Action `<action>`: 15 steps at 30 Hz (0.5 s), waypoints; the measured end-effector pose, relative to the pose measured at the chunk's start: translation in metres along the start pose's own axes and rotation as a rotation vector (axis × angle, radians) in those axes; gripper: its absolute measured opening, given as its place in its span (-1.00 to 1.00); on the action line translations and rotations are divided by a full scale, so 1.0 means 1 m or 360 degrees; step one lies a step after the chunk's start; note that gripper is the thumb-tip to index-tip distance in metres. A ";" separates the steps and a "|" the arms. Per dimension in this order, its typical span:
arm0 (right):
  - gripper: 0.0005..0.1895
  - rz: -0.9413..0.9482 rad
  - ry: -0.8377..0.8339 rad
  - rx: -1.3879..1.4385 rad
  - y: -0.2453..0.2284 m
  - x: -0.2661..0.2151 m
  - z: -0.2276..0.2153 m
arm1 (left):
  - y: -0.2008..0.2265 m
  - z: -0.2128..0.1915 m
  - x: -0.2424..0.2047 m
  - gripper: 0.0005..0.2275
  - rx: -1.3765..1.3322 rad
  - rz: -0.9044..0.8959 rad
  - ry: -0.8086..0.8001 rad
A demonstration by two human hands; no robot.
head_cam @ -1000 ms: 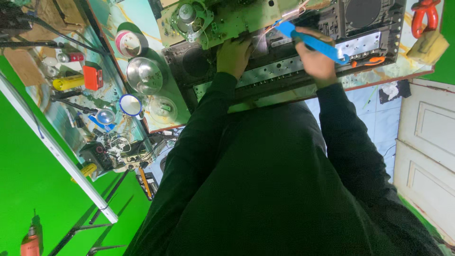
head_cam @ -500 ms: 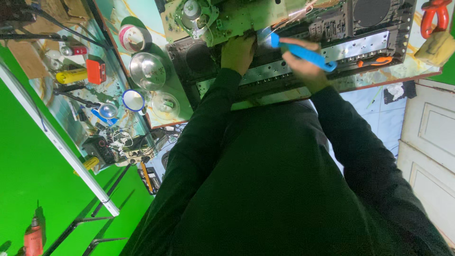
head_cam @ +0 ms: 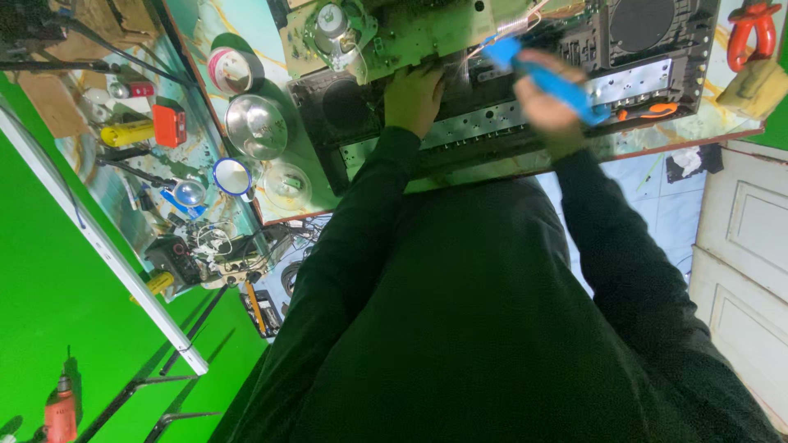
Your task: The person cleans the internal components of a disassembled electronic device, likely a stereo receiver, using a blue brush. They systematically brush dust from the circuit boards, metal chassis, and speaker areas. The person also uses a yellow sponge to wipe the device's surface.
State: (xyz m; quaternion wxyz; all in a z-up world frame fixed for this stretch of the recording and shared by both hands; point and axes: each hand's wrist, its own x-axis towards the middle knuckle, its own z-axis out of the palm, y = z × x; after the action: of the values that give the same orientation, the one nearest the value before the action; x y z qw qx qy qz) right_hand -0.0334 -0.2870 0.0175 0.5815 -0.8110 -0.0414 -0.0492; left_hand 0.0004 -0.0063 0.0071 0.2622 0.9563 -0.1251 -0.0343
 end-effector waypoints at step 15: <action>-0.72 0.0186 -0.0108 -0.0049 -0.033 -0.001 0.012 | 0.000 -0.001 -0.002 -0.74 0.0039 0.0062 0.0019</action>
State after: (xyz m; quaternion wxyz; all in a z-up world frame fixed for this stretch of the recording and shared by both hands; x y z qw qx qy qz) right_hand -0.0378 -0.2652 0.0442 0.5691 -0.8221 -0.0130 0.0117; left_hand -0.0013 -0.0053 0.0078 0.2518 0.9570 -0.1426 -0.0221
